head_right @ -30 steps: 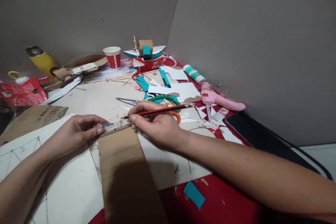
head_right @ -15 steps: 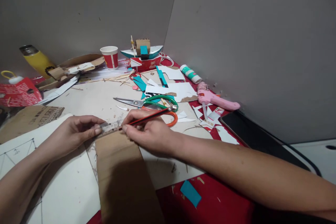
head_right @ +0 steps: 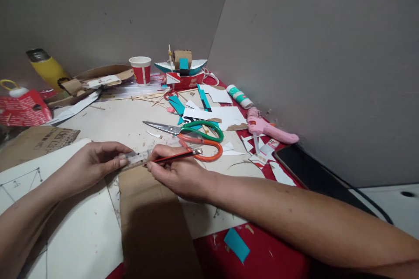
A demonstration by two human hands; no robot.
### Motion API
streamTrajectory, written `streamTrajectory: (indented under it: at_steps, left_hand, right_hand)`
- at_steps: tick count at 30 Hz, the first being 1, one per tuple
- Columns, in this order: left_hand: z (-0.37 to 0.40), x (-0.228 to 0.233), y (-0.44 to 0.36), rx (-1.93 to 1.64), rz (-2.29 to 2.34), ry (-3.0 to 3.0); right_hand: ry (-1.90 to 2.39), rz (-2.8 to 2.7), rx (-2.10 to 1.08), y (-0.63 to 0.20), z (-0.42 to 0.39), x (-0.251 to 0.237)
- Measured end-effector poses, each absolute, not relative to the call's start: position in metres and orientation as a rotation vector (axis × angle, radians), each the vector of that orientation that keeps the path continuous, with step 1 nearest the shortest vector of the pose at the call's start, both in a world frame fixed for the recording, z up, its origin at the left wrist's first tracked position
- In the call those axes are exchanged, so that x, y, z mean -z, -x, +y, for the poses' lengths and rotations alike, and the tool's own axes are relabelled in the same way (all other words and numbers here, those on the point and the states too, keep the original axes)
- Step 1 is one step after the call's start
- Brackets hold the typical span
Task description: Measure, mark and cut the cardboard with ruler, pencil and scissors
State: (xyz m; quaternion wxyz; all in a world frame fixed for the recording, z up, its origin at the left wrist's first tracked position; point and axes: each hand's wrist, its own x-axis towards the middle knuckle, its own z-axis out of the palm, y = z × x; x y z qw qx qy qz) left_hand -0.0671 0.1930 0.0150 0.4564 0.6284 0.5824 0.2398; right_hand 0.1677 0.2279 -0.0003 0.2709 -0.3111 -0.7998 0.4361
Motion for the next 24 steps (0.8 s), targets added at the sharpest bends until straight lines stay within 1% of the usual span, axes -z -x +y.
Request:
streamTrajectory:
  at_steps: [14,20,24]
  left_hand:
    - [0.1932,-0.0168,0.0645,-0.620,1.409,-1.580]
    - [0.1940,-0.0171,0.0644,-0.618,1.433,-1.578]
    - [0.1943,-0.0142,0.0658,-0.619,1.418,-1.552]
  right_hand:
    - [0.780,-2.251,-1.024,-0.1683,0.2287,0.0017]
    - [0.837,-2.194,-1.179,-0.1686,0.2298,0.0010]
    - [0.841,-2.201,-1.148,-0.1681,0.2298,-0.0001]
